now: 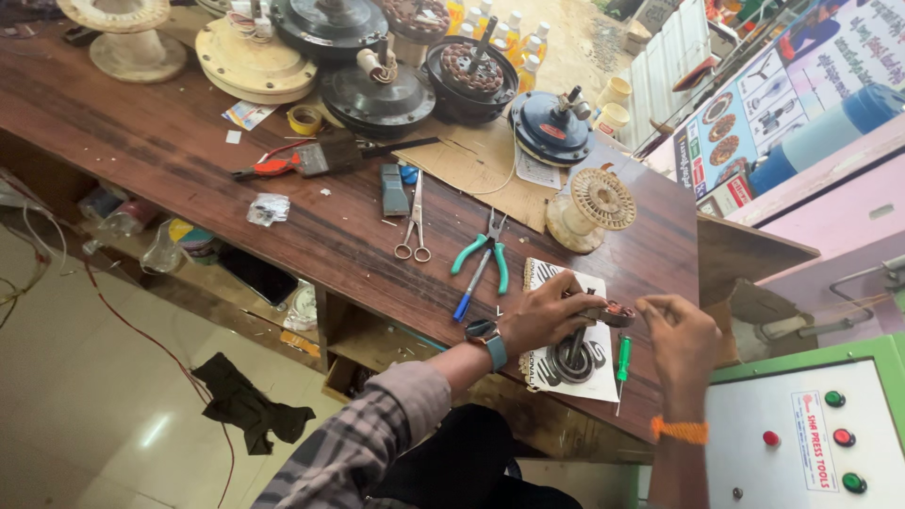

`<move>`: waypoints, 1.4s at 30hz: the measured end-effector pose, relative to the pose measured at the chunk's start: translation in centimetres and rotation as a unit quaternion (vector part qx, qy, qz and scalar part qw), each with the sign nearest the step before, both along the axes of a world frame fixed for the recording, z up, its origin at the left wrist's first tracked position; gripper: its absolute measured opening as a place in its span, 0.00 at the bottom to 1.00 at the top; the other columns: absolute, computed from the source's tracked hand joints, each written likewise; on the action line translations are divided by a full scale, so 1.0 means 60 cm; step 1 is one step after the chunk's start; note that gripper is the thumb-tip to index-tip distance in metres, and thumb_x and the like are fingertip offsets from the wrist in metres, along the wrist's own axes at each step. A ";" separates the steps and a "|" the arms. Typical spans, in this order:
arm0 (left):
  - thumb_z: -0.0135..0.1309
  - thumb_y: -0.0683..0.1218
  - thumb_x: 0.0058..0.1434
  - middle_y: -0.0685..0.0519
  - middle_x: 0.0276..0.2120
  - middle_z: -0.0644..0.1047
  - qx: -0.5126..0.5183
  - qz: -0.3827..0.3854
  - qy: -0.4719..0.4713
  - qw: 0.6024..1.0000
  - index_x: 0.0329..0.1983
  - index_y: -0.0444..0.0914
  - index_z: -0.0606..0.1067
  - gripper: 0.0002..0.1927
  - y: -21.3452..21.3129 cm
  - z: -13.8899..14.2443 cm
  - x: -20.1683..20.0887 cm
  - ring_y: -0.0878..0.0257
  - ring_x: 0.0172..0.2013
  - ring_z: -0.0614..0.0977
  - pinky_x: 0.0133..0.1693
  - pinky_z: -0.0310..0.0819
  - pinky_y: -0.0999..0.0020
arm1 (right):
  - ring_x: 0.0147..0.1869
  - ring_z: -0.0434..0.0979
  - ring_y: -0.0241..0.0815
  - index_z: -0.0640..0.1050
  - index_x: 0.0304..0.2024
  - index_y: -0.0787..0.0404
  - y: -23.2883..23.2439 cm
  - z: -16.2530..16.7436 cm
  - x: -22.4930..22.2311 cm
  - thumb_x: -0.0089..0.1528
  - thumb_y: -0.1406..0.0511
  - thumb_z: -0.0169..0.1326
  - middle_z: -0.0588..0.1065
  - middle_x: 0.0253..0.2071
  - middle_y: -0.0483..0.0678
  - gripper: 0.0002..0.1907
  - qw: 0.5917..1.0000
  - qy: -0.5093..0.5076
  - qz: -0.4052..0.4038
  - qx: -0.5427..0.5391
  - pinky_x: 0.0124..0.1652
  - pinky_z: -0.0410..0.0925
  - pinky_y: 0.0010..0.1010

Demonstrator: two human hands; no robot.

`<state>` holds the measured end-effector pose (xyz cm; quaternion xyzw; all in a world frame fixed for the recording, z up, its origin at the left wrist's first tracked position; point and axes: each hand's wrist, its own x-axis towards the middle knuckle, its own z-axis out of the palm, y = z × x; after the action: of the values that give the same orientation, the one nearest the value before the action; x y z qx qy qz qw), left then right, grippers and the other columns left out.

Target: The person sits at a workbench and works on a small pump or motor assembly placed on a notebook, holding the housing with one hand while turning a screwdriver with the other to tighten or loosen screws on the component. They reposition and turn the assembly repeatedly while continuing to work on it with the screwdriver.

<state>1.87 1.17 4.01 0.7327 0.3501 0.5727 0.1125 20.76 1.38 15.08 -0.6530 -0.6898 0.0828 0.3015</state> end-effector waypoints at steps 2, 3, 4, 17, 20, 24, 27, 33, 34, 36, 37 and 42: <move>0.64 0.48 0.61 0.52 0.39 0.70 0.003 -0.010 -0.021 1.000 0.57 0.48 0.77 0.20 -0.002 -0.001 -0.002 0.59 0.37 0.77 0.37 0.80 0.64 | 0.29 0.72 0.35 0.86 0.43 0.58 -0.037 -0.002 0.016 0.63 0.64 0.64 0.80 0.30 0.47 0.08 0.999 0.037 0.017 -0.010 0.28 0.63 0.30; 0.64 0.47 0.62 0.52 0.39 0.69 0.003 -0.014 -0.031 0.999 0.56 0.48 0.77 0.19 -0.004 -0.001 -0.005 0.59 0.37 0.77 0.38 0.80 0.63 | 0.27 0.69 0.34 0.86 0.44 0.59 -0.052 -0.005 0.019 0.63 0.65 0.64 0.80 0.29 0.46 0.07 0.998 0.055 0.025 -0.015 0.26 0.60 0.29; 0.64 0.47 0.62 0.52 0.39 0.70 -0.003 -0.016 -0.032 0.999 0.56 0.48 0.77 0.19 -0.007 0.000 -0.007 0.58 0.38 0.77 0.39 0.79 0.62 | 0.28 0.69 0.31 0.85 0.43 0.59 -0.063 -0.011 0.017 0.63 0.66 0.64 0.79 0.29 0.44 0.07 0.995 0.083 0.047 -0.008 0.27 0.61 0.26; 0.63 0.45 0.60 0.50 0.47 0.73 -0.040 -0.037 -0.026 0.998 0.57 0.45 0.74 0.22 -0.022 0.023 -0.021 0.53 0.51 0.78 0.52 0.76 0.58 | 0.28 0.70 0.26 0.83 0.43 0.63 -0.096 -0.109 -0.018 0.64 0.66 0.62 0.77 0.26 0.42 0.07 0.979 0.114 0.130 0.108 0.28 0.64 0.24; 0.61 0.45 0.60 0.50 0.50 0.72 -0.017 -0.047 -0.012 0.999 0.60 0.45 0.71 0.24 -0.017 0.018 -0.023 0.52 0.53 0.77 0.53 0.76 0.57 | 0.25 0.71 0.30 0.83 0.42 0.62 -0.101 -0.145 -0.007 0.63 0.67 0.61 0.77 0.25 0.48 0.06 0.981 0.082 0.131 0.118 0.29 0.66 0.27; 0.59 0.45 0.62 0.53 0.52 0.74 0.001 -0.032 0.018 0.999 0.63 0.49 0.70 0.25 -0.013 0.020 -0.029 0.53 0.53 0.79 0.51 0.80 0.60 | 0.27 0.75 0.30 0.83 0.40 0.60 -0.116 -0.177 0.002 0.62 0.68 0.61 0.78 0.28 0.50 0.04 0.974 0.070 0.141 0.160 0.29 0.67 0.26; 0.58 0.46 0.62 0.54 0.52 0.77 -0.034 -0.063 0.054 0.996 0.64 0.48 0.70 0.26 -0.001 0.028 -0.048 0.54 0.49 0.82 0.47 0.81 0.62 | 0.23 0.71 0.33 0.83 0.41 0.60 -0.127 -0.196 -0.003 0.60 0.68 0.62 0.76 0.24 0.49 0.07 0.980 0.097 0.117 0.132 0.27 0.65 0.27; 0.60 0.48 0.62 0.54 0.49 0.81 -0.036 -0.106 0.107 0.988 0.62 0.48 0.73 0.24 0.043 0.060 -0.073 0.57 0.48 0.84 0.48 0.80 0.58 | 0.18 0.57 0.34 0.84 0.38 0.60 -0.137 -0.209 -0.017 0.60 0.67 0.65 0.64 0.15 0.49 0.05 0.988 0.058 0.082 0.121 0.23 0.55 0.30; 0.60 0.48 0.61 0.54 0.48 0.81 -0.046 -0.102 0.099 0.989 0.62 0.48 0.73 0.25 0.042 0.062 -0.072 0.57 0.47 0.84 0.48 0.81 0.59 | 0.19 0.58 0.33 0.84 0.39 0.61 -0.138 -0.209 -0.021 0.59 0.68 0.65 0.65 0.15 0.48 0.06 0.986 0.080 0.082 0.124 0.23 0.55 0.29; 0.61 0.48 0.60 0.55 0.46 0.82 -0.071 -0.094 0.083 0.990 0.62 0.47 0.73 0.26 0.027 0.060 -0.069 0.57 0.46 0.84 0.46 0.81 0.59 | 0.20 0.58 0.31 0.85 0.40 0.61 -0.144 -0.212 -0.033 0.59 0.69 0.64 0.65 0.16 0.46 0.07 0.980 0.127 0.083 0.125 0.22 0.55 0.28; 0.61 0.48 0.60 0.56 0.48 0.81 -0.067 -0.075 0.073 0.992 0.61 0.48 0.74 0.25 0.018 0.058 -0.066 0.59 0.48 0.84 0.47 0.82 0.61 | 0.20 0.58 0.31 0.85 0.40 0.61 -0.146 -0.213 -0.036 0.59 0.69 0.64 0.66 0.16 0.46 0.07 0.980 0.132 0.081 0.124 0.22 0.55 0.27; 0.62 0.48 0.61 0.57 0.57 0.77 0.074 0.042 0.133 0.987 0.60 0.54 0.74 0.23 -0.026 0.044 -0.048 0.56 0.60 0.78 0.47 0.83 0.66 | 0.21 0.63 0.27 0.83 0.40 0.61 -0.150 -0.219 -0.039 0.60 0.69 0.63 0.71 0.20 0.43 0.06 0.974 0.136 0.107 0.146 0.23 0.59 0.24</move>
<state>-0.98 -0.40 6.63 0.7936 0.3485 0.4986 -0.0140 18.42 -7.62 1.93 -0.5071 -0.7128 0.1003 0.4741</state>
